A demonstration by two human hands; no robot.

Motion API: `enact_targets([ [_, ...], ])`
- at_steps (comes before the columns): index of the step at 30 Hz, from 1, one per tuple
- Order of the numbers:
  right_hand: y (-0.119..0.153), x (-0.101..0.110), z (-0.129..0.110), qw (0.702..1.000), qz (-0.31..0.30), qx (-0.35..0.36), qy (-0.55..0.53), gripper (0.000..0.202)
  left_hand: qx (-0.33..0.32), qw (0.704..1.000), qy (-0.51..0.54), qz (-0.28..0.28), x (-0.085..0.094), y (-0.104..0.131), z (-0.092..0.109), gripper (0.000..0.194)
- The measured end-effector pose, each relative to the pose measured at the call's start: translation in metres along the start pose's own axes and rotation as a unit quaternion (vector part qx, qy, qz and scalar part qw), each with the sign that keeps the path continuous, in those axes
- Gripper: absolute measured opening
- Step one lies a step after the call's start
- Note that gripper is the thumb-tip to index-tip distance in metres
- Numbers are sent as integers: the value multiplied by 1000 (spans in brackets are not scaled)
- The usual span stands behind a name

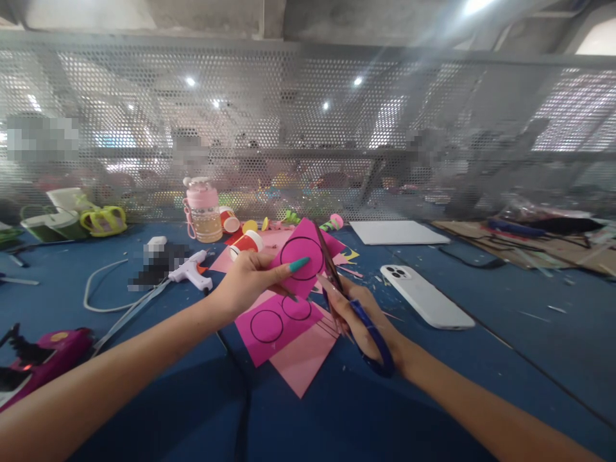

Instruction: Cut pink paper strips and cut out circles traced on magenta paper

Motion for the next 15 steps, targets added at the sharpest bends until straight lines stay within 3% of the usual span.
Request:
enact_targets([
  [15,0,2,-2,1000,15,-15,-10,44,52,998,-21,15,3,-2,-2,13],
])
Point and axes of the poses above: each hand's wrist, its own y-axis away from the middle knuckle, its own x-axis out of the back of the hand, z = x × y, the point moved 8 cm from there along -y, towards the middle knuckle
